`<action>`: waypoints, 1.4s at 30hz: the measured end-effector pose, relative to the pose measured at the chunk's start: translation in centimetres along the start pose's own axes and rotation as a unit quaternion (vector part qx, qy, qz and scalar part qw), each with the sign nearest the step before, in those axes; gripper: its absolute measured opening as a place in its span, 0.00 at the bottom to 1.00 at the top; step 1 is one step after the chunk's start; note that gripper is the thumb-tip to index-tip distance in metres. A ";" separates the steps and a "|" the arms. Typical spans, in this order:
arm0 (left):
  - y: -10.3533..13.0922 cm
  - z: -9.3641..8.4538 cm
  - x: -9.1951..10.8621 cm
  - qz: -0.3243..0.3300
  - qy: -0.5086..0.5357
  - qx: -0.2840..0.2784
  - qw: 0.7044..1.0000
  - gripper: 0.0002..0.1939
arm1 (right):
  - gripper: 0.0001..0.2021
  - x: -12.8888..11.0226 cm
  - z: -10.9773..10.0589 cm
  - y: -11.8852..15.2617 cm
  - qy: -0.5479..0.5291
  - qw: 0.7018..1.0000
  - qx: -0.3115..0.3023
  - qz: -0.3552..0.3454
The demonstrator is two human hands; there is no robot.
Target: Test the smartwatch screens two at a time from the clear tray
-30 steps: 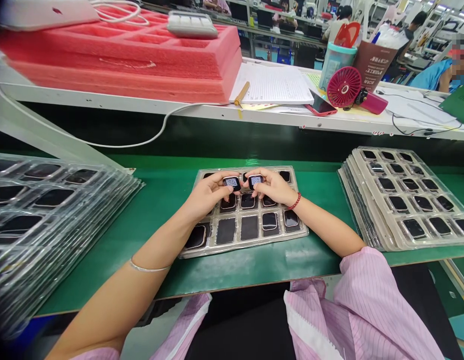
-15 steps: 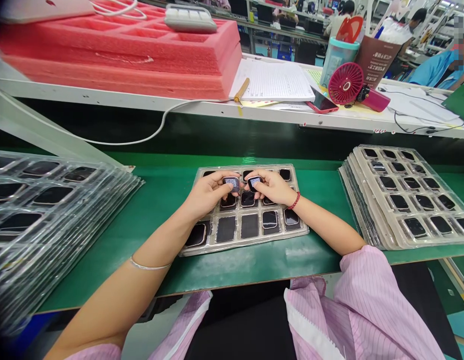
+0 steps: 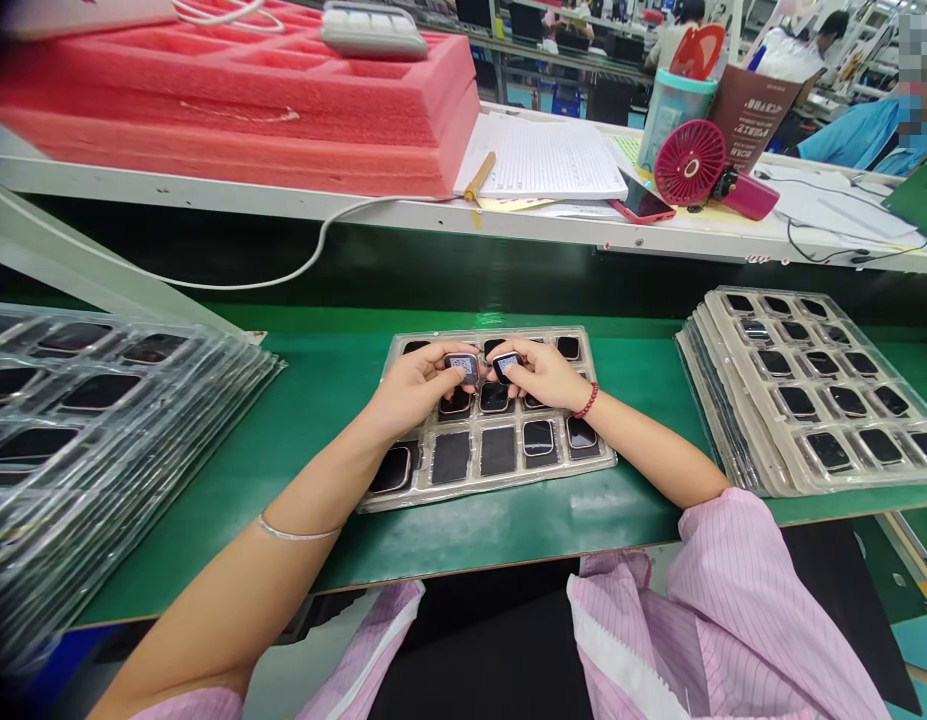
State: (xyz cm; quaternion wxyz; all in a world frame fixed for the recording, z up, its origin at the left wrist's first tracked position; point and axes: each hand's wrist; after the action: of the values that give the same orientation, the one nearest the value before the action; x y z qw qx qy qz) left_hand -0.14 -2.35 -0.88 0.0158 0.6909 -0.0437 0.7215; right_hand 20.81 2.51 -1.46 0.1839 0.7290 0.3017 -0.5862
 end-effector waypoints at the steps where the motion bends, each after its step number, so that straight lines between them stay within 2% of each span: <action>1: 0.0 0.0 0.0 0.000 0.000 0.001 1.000 0.18 | 0.13 0.0 0.0 0.0 0.002 1.000 0.000 0.000; 10: 0.3 0.5 0.4 0.016 -0.013 -0.024 1.000 0.15 | 0.15 -0.1 -0.1 0.0 0.015 1.000 -0.009 -0.016; 13: 0.2 0.4 0.2 0.012 -0.012 -0.016 1.000 0.15 | 0.16 0.1 -0.1 -0.1 0.023 1.000 0.007 -0.018; 16: 0.0 0.2 -0.3 0.021 0.003 -0.003 1.000 0.19 | 0.15 0.0 0.1 0.0 0.067 0.996 0.022 -0.061; 18: -0.1 0.2 -0.6 0.037 0.011 0.004 0.999 0.23 | 0.20 -0.2 0.2 0.1 0.081 0.992 0.012 -0.092; 21: -0.1 0.1 -0.8 0.049 -0.003 0.009 0.999 0.22 | 0.23 -0.3 0.2 0.1 0.057 0.996 -0.022 -0.063; 23: -0.1 0.0 -0.8 0.048 -0.014 0.006 0.999 0.18 | 0.21 -0.2 0.1 0.1 0.036 0.999 -0.030 -0.026; 25: -0.2 0.0 -0.9 0.039 -0.020 -0.003 0.999 0.16 | 0.17 -0.1 -0.1 0.0 0.042 0.999 -0.013 -0.016; 30: -0.4 -0.2 -1.2 0.024 0.003 -0.012 1.000 0.23 | 0.12 0.0 0.0 0.1 0.122 0.988 0.034 -0.092; 32: -0.5 -0.2 -1.3 0.034 0.011 -0.002 0.999 0.25 | 0.14 -0.1 0.1 0.1 0.121 0.987 0.016 -0.104; 35: -0.6 -0.3 -1.2 0.054 0.012 0.019 0.998 0.21 | 0.20 -0.1 0.1 0.2 0.084 0.993 -0.038 -0.069; 38: -0.5 -0.2 -1.0 0.050 0.012 0.018 0.998 0.17 | 0.23 0.1 0.1 0.1 0.074 0.995 -0.050 -0.048; 42: -0.3 -0.2 -0.9 0.047 0.015 0.002 0.999 0.27 | 0.26 0.2 0.1 0.2 0.072 0.993 -0.053 -0.071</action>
State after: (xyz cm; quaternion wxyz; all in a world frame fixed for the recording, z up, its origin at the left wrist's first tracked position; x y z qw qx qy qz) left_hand -0.25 -2.02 -1.75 -0.0193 0.6774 -0.0741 0.7316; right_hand 20.85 2.37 -1.67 0.1579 0.7354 0.3959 -0.5267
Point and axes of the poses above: each hand's wrist, its own y-axis away from the middle knuckle, its own z-axis out of the palm, x = y × z, and after that the axes turned 7 degrees about y, right-handed
